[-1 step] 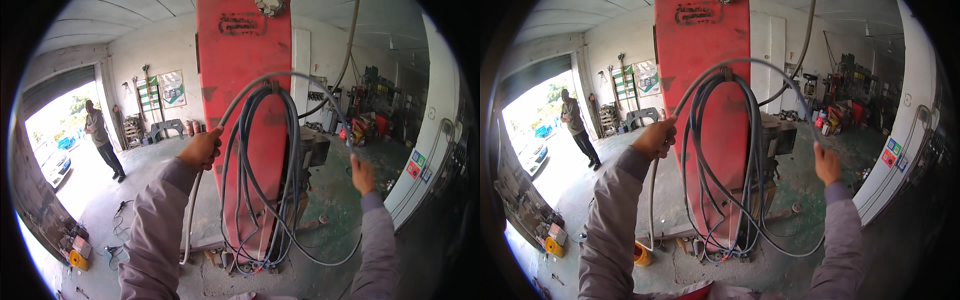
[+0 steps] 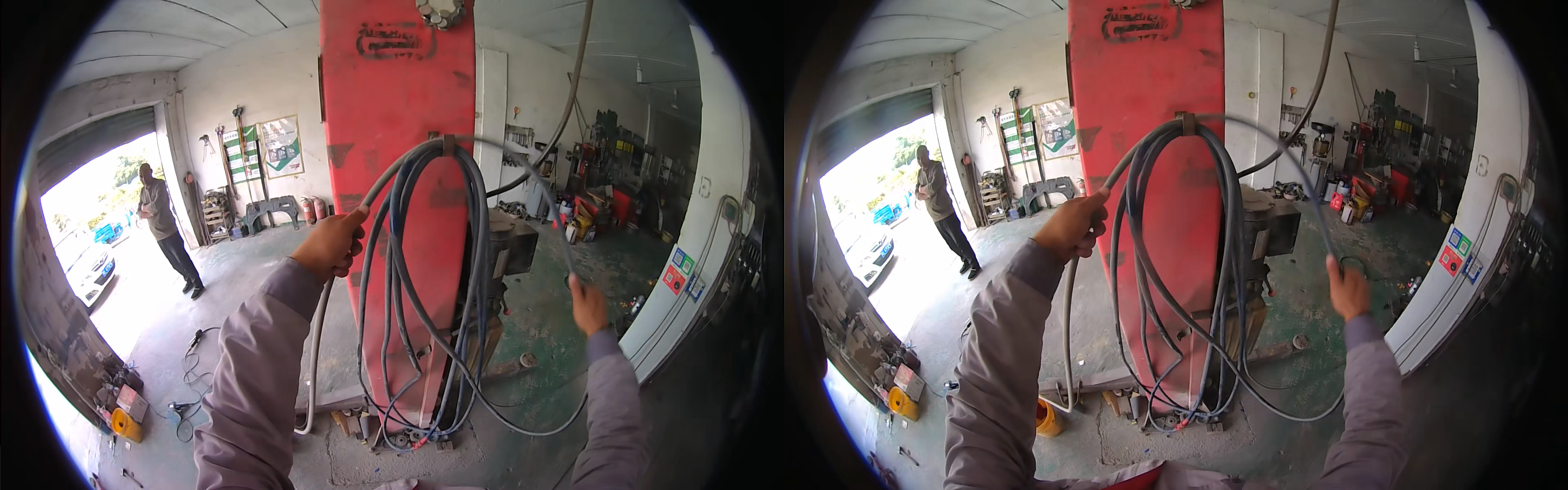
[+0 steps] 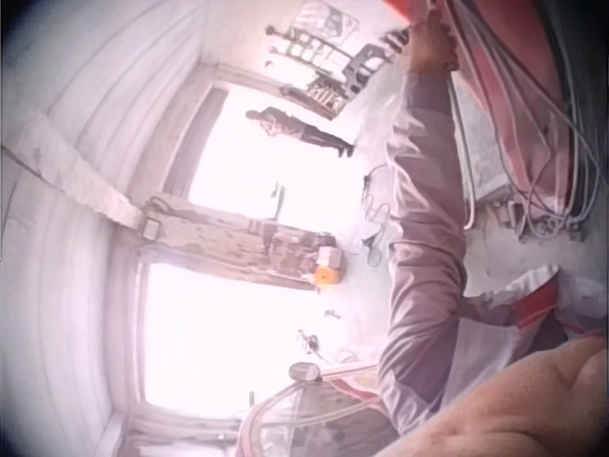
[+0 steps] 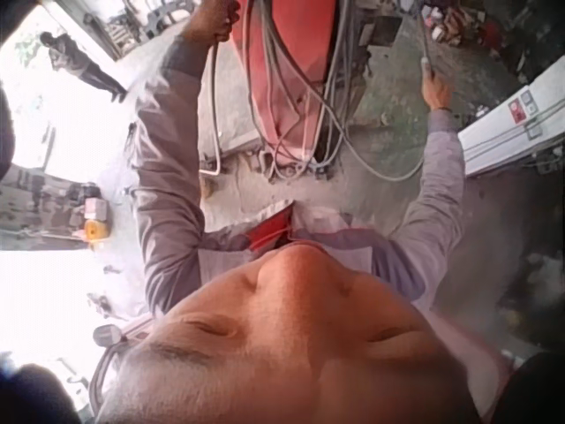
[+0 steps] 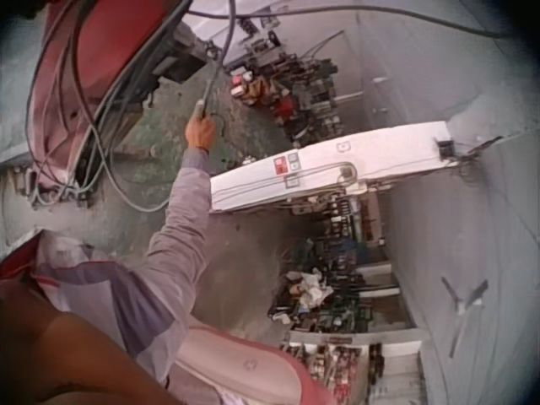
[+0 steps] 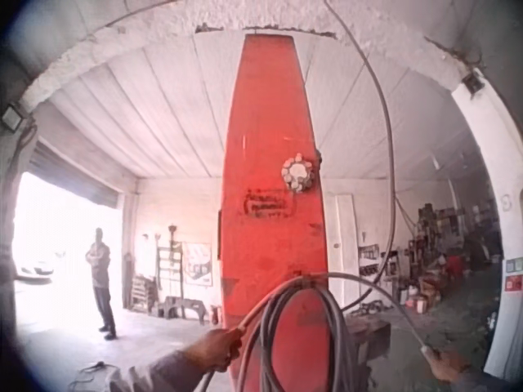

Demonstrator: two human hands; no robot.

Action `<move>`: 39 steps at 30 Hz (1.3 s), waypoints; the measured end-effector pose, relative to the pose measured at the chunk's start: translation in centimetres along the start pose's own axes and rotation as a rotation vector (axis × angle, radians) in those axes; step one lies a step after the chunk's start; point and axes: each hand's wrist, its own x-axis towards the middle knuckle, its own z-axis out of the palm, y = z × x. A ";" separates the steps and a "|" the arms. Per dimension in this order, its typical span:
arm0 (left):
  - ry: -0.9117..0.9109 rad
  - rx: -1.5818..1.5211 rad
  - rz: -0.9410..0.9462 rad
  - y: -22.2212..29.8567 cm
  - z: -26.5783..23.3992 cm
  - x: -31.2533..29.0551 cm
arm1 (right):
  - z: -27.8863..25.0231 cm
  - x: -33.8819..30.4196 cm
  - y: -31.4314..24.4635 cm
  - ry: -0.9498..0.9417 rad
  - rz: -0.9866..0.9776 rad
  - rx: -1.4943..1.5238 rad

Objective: The person coils a hose, then retrieves a cordless drill and a drill bit from a toolbox. They walk to a white car with the trunk open and use the drill to remove screws from the right tail light assembly.

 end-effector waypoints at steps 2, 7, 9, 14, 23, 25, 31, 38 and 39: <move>0.100 0.046 0.183 0.7 1.6 0.5 | 2.9 -5.9 5.3 -0.072 -0.011 0.024; 0.229 0.171 0.697 -0.1 2.3 3.4 | 9.9 -14.1 11.2 -0.176 0.011 0.169; 0.199 0.271 0.691 -3.6 0.2 4.4 | 13.1 -15.4 13.1 -0.029 0.019 0.268; 0.185 0.202 0.457 -18.3 -4.0 2.9 | 16.6 -16.9 21.4 -0.339 0.263 0.357; 0.368 0.118 0.624 -10.2 -0.3 -0.8 | 23.9 -29.0 31.7 -0.369 0.546 0.132; 0.320 -0.038 0.676 -5.6 1.0 -0.9 | 23.7 -31.6 34.0 -0.486 0.634 -0.063; 0.258 -0.128 0.722 -5.2 1.2 -1.1 | 27.5 -33.0 36.0 -0.747 0.912 -0.025; 0.512 -0.359 0.226 -29.3 -1.3 -12.1 | 29.9 -35.5 35.3 -0.753 0.450 -0.024; 0.573 -0.374 0.015 -33.2 -1.2 -14.1 | 29.9 -36.4 35.6 -0.792 0.318 -0.071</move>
